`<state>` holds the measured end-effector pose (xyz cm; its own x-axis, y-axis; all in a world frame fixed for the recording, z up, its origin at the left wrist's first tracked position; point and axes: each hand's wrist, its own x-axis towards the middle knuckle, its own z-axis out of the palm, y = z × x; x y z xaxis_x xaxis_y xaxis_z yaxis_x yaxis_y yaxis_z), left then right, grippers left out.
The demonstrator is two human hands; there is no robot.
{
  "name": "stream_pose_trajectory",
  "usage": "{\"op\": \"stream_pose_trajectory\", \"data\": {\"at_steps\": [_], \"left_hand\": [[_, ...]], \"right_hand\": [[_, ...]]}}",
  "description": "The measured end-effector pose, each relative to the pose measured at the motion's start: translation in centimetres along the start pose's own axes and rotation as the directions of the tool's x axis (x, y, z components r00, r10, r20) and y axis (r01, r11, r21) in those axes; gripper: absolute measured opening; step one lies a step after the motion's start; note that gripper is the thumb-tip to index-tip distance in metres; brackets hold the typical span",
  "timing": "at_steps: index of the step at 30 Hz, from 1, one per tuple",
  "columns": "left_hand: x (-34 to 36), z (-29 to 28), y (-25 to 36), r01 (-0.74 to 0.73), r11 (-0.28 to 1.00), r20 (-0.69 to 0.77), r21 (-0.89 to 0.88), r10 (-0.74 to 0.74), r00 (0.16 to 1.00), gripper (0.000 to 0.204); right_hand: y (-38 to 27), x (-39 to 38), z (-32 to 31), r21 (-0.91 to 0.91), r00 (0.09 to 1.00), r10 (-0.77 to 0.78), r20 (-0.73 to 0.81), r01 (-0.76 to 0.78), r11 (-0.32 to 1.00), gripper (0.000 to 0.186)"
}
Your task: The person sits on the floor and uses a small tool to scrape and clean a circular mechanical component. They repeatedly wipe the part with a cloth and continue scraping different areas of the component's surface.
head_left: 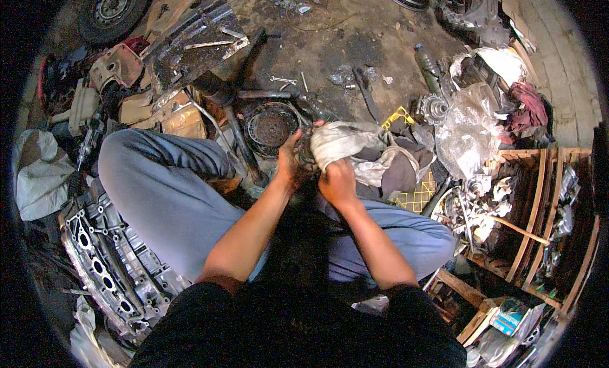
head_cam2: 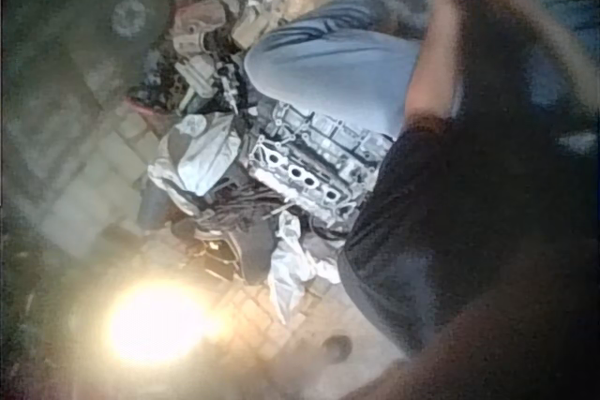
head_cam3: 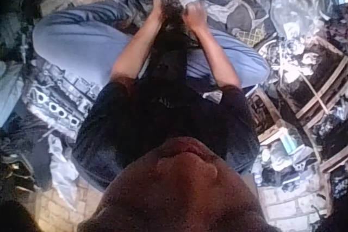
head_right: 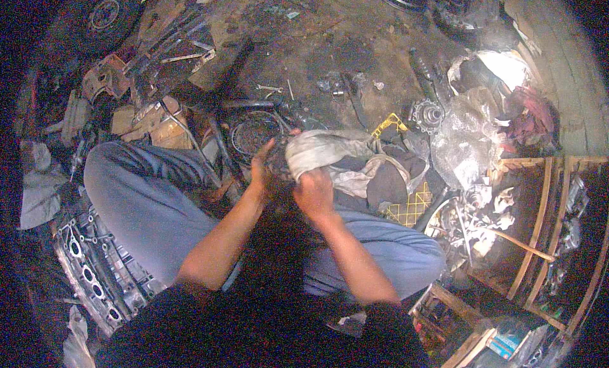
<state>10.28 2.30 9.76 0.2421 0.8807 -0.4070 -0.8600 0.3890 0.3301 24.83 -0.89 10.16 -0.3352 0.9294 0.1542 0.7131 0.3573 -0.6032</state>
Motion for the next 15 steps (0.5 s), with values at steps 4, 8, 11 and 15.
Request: {"op": "stream_pose_trajectory", "data": {"at_steps": [4,8,11,15], "left_hand": [[0.5,-0.1,-0.2,-0.012,1.0,0.001,-0.006,0.012,1.0,0.058],[1.2,-0.7,-0.8,-0.014,0.997,-0.073,-0.078,0.008,0.997,0.057],[0.8,-0.7,-0.5,0.009,0.998,-0.051,-0.069,-0.013,0.999,0.056],[0.6,-0.4,-1.0,-0.005,1.0,-0.104,-0.001,0.004,0.995,0.051]], "right_hand": [[3.0,1.1,1.6,0.06,0.986,0.128,-0.104,-0.123,0.991,0.025],[-0.8,-0.4,0.6,0.081,0.995,-0.096,-0.026,0.098,0.992,0.039],[0.1,-0.2,0.0,0.039,0.992,-0.058,0.113,0.054,0.998,0.052],[1.6,2.0,-0.4,0.07,1.0,0.025,-0.001,-0.025,0.997,0.056]]}}
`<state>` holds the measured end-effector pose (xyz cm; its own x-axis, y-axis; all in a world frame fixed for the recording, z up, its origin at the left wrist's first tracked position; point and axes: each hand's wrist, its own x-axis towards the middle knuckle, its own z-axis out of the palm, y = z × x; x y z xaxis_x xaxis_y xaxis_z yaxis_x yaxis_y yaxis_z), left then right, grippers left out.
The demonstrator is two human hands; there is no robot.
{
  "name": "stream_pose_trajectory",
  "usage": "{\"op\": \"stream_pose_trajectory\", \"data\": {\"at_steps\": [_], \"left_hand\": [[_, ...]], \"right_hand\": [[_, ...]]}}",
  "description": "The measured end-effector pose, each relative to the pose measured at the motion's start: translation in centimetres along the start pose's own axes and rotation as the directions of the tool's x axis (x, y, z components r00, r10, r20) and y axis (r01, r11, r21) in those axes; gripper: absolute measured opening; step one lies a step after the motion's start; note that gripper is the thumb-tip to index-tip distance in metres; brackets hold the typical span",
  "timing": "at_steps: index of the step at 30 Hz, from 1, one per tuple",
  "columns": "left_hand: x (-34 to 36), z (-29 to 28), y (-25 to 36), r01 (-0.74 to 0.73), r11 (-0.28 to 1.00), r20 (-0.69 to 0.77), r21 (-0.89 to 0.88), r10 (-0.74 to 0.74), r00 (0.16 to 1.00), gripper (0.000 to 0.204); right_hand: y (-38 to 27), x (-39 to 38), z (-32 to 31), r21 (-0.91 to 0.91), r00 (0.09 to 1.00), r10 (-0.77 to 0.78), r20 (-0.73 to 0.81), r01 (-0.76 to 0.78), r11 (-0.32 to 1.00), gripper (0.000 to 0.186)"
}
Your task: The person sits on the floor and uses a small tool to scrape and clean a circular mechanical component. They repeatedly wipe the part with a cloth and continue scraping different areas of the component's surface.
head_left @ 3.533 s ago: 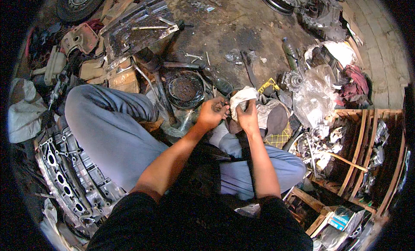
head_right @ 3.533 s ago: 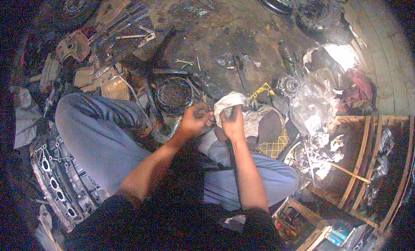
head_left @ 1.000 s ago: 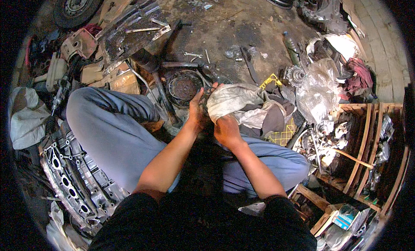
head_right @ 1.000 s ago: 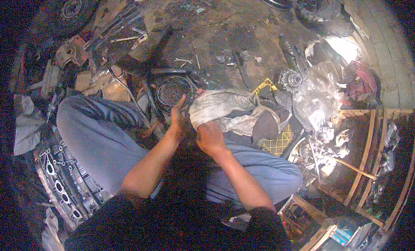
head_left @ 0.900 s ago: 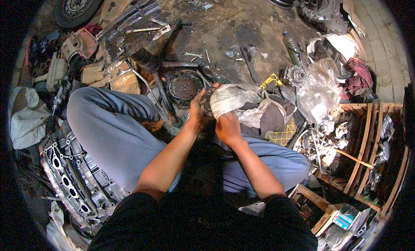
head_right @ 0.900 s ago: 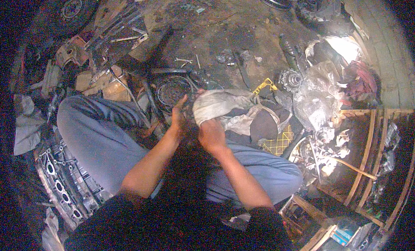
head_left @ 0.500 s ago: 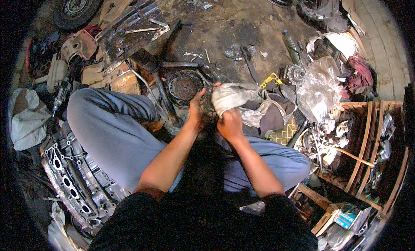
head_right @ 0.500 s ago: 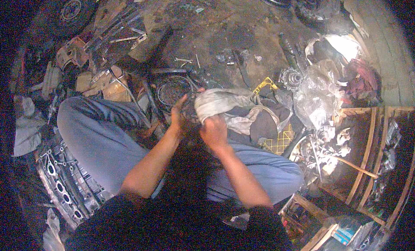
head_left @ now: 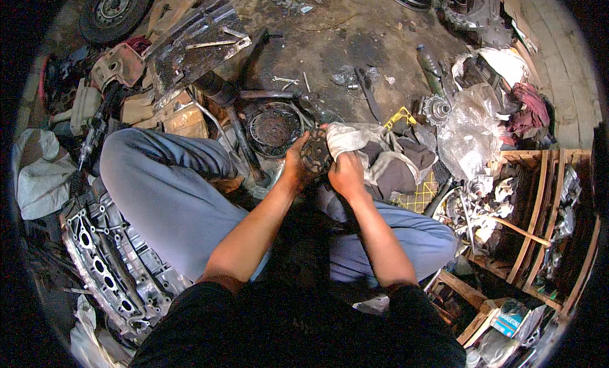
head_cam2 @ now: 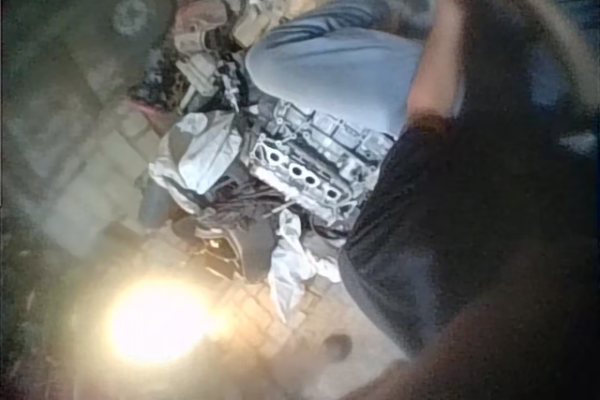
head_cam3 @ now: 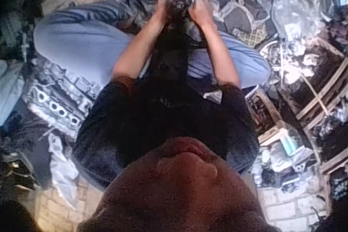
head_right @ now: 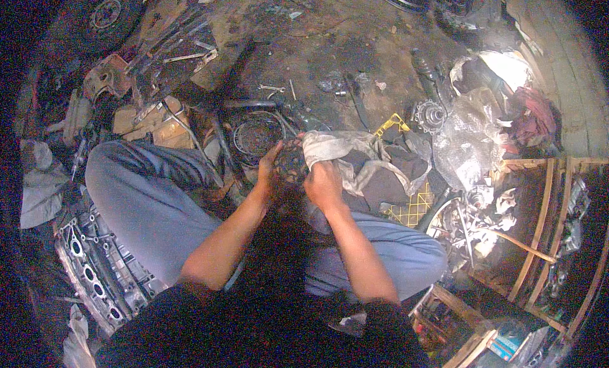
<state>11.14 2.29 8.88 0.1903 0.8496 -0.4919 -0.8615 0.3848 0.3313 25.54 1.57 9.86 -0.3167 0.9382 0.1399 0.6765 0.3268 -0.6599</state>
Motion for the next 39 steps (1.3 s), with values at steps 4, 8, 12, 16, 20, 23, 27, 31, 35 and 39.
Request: {"op": "stream_pose_trajectory", "data": {"at_steps": [4,8,12,16,20,23,27,31,35,39], "left_hand": [[-0.2,1.0,0.7,0.056,0.996,-0.114,-0.068,-0.063,0.991,0.055],[-1.1,1.2,0.7,0.025,0.996,-0.131,0.089,-0.013,0.991,0.051],[-1.6,2.9,0.9,0.031,0.999,-0.202,0.032,-0.024,0.979,0.05],[-0.7,0.0,1.1,-0.079,0.992,-0.054,-0.099,0.074,0.996,0.055],[-0.1,0.0,0.7,0.015,0.992,0.104,-0.127,-0.001,0.995,0.058],[0.1,0.9,1.2,0.026,0.998,0.23,-0.056,-0.013,0.973,0.058],[0.0,1.9,1.3,-0.004,0.996,0.264,-0.091,0.028,0.964,0.058],[0.4,0.8,1.2,0.003,0.984,0.302,-0.178,0.051,0.952,0.062],[0.8,0.6,1.2,-0.113,0.989,0.206,-0.096,0.13,0.97,0.066],[1.1,0.2,1.0,-0.212,0.977,0.151,0.005,0.209,0.966,0.067]], "right_hand": [[-1.7,-2.7,1.5,-0.07,0.987,-0.143,0.077,0.149,0.986,0.057],[-0.2,-1.0,0.5,-0.063,0.982,-0.186,-0.043,0.183,0.981,0.055],[1.2,-1.0,0.9,-0.097,0.996,-0.03,0.085,0.038,0.995,0.048],[-0.2,-2.1,1.8,-0.029,0.991,-0.072,0.114,0.076,0.997,0.04],[4.5,-0.2,1.4,0.031,0.981,0.159,0.111,-0.164,0.986,0.041],[4.8,0.4,-0.2,0.484,0.927,0.371,-0.061,-0.297,0.823,0.035],[3.8,0.0,-2.3,0.632,0.826,0.557,-0.092,-0.383,0.673,0.04],[5.6,-0.6,-3.2,0.565,0.809,0.558,-0.188,-0.375,0.735,0.036],[3.9,-1.5,-3.8,0.553,0.876,0.461,-0.141,-0.317,0.771,0.032],[1.9,-1.7,-1.8,0.195,0.999,-0.015,-0.032,0.021,0.981,0.049]]}}
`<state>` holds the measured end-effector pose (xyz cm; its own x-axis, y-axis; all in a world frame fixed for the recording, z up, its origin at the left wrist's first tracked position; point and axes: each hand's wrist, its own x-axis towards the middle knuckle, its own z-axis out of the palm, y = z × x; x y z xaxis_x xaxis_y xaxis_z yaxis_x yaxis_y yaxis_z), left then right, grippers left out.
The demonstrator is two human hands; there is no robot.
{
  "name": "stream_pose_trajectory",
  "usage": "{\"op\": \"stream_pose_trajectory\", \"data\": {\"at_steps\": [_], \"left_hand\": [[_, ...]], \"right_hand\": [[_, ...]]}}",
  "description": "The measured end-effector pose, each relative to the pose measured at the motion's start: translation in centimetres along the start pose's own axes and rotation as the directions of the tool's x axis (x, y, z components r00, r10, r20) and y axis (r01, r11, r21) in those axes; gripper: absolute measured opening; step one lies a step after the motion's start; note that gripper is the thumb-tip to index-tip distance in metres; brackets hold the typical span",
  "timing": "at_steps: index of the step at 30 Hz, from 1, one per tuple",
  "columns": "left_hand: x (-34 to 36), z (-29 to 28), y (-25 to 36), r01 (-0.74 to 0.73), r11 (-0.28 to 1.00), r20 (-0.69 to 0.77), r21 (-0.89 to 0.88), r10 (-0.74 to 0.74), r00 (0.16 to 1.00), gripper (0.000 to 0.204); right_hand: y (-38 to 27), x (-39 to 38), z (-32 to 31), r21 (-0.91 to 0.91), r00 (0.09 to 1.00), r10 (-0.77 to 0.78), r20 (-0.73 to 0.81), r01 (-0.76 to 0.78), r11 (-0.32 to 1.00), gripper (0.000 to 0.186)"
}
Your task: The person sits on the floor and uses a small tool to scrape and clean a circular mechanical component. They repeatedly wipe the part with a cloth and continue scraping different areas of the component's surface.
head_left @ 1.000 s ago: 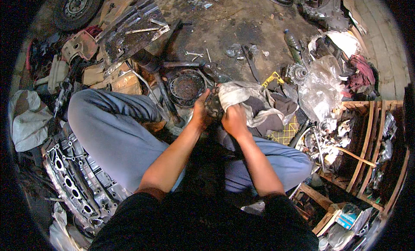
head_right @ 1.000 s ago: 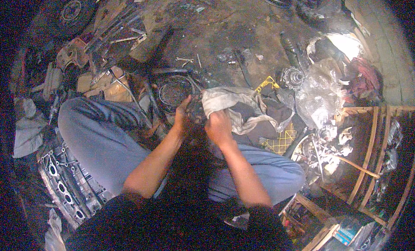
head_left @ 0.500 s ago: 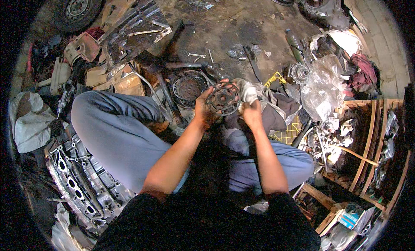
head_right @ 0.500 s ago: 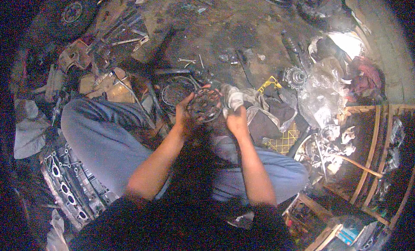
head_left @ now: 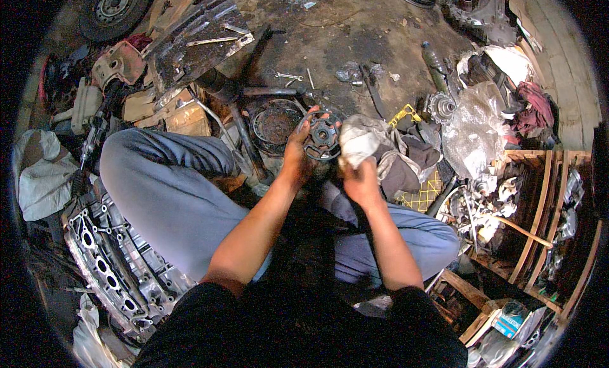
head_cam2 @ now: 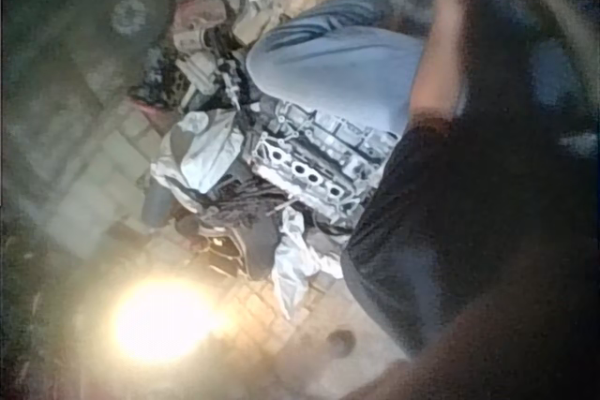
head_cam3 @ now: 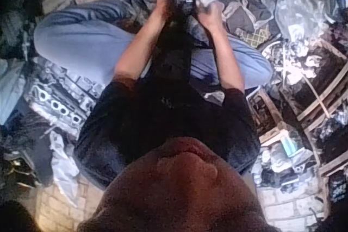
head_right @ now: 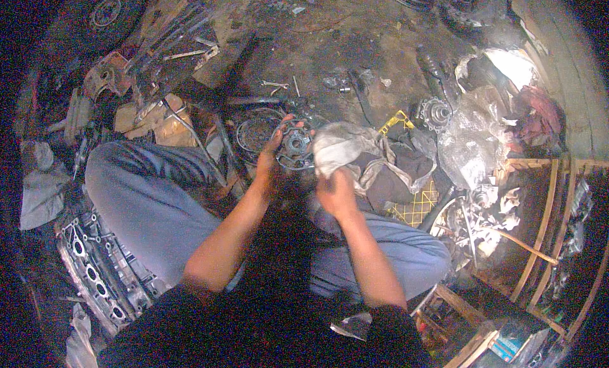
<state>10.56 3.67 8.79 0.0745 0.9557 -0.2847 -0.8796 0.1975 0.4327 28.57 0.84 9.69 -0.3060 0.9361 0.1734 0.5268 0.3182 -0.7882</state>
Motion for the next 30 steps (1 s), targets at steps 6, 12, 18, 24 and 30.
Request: {"op": "stream_pose_trajectory", "data": {"at_steps": [6,12,18,24,30], "left_hand": [[-0.6,-0.3,0.1,-0.053,0.997,-0.09,0.056,0.058,0.994,0.065],[-0.9,1.4,0.6,-0.037,0.992,-0.118,0.124,0.052,0.992,0.051],[-0.9,1.7,1.1,-0.036,0.999,-0.013,-0.007,0.036,0.999,0.051],[-0.7,1.4,0.8,-0.002,1.0,0.023,0.017,0.002,1.0,0.065],[-0.7,1.5,0.7,-0.003,0.992,0.031,0.126,-0.001,1.0,0.074]], "right_hand": [[-1.9,0.4,1.3,-0.197,0.991,0.034,0.131,-0.007,0.98,0.052],[0.8,0.3,1.9,-0.232,0.976,0.156,-0.153,-0.189,0.954,0.02],[2.5,2.5,-5.1,-0.108,0.798,0.602,-0.02,-0.6,0.792,0.037],[0.9,2.8,-6.1,-0.267,0.772,0.175,-0.612,-0.409,0.872,0.025],[-3.1,2.9,-5.1,-0.067,0.977,-0.063,-0.205,0.051,0.996,0.024]]}}
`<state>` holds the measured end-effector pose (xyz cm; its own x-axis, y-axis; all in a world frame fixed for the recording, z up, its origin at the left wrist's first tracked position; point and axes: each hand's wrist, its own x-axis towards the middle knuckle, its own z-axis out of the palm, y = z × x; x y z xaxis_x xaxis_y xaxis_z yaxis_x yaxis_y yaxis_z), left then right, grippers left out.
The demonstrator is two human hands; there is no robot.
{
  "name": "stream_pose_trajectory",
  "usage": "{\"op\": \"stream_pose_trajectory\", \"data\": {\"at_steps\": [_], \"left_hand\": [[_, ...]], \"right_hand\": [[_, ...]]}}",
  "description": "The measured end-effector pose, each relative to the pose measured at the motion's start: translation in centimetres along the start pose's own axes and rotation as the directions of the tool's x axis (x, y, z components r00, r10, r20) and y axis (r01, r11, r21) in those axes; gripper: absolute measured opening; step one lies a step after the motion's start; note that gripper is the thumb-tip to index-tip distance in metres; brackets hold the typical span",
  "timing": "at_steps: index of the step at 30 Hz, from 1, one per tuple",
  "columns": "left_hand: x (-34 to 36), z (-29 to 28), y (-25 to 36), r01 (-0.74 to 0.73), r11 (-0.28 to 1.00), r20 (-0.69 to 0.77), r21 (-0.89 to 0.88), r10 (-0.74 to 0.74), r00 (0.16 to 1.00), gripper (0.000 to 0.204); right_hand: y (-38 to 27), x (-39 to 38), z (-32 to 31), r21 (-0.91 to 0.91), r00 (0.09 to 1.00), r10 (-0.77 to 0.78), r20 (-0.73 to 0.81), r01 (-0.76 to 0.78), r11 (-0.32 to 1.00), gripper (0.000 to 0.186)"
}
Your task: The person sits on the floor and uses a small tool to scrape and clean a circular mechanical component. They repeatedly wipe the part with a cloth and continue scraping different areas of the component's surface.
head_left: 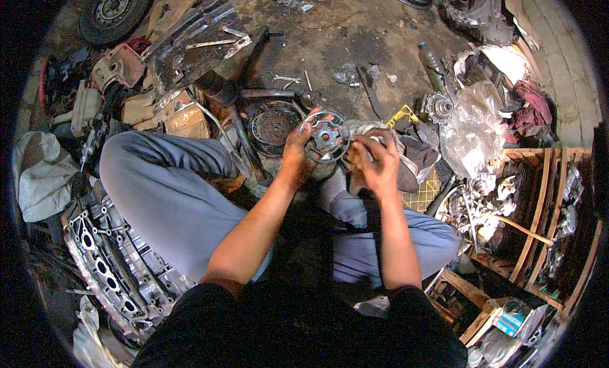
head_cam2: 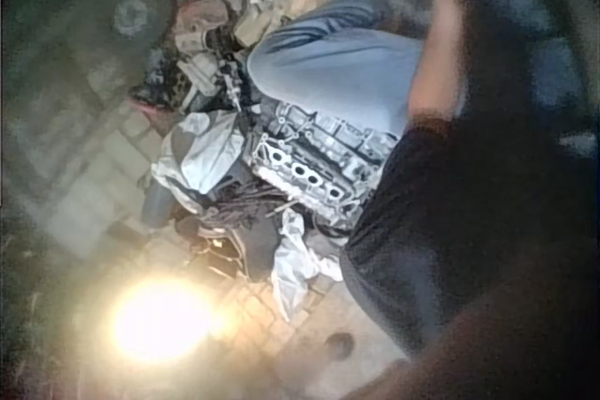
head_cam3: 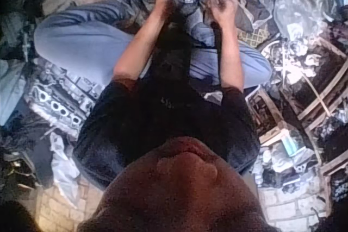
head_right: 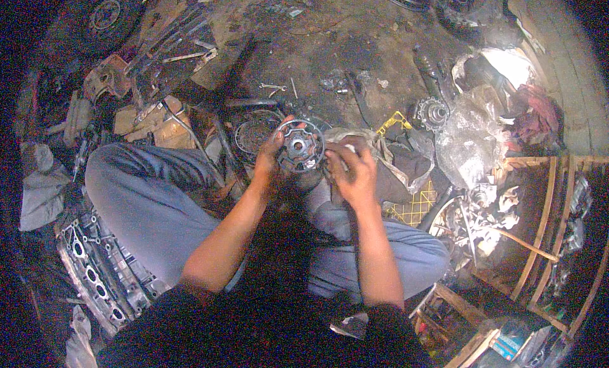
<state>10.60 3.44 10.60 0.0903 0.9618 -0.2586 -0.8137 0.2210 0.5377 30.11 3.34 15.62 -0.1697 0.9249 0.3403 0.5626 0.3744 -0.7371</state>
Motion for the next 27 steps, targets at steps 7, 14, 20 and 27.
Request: {"op": "stream_pose_trajectory", "data": {"at_steps": [7,14,20,27], "left_hand": [[-0.6,0.8,0.4,0.022,0.99,-0.006,0.141,-0.021,1.0,0.063],[-0.3,0.1,1.0,0.049,0.968,0.023,0.247,-0.056,0.998,0.043],[0.6,-1.1,1.0,0.001,0.918,0.095,0.396,-0.042,0.995,0.044],[0.6,-0.8,0.8,0.072,0.926,0.06,0.372,-0.102,0.993,0.055]], "right_hand": [[-0.1,-0.4,1.3,-0.002,0.999,-0.005,0.042,0.005,1.0,0.021],[0.8,-0.4,1.6,0.078,0.994,0.08,0.081,-0.086,0.993,0.012],[0.5,-0.5,1.4,0.084,0.989,0.087,0.123,-0.098,0.992,0.012],[0.7,-0.8,2.4,0.018,0.997,0.068,0.036,-0.069,0.997,0.013]]}}
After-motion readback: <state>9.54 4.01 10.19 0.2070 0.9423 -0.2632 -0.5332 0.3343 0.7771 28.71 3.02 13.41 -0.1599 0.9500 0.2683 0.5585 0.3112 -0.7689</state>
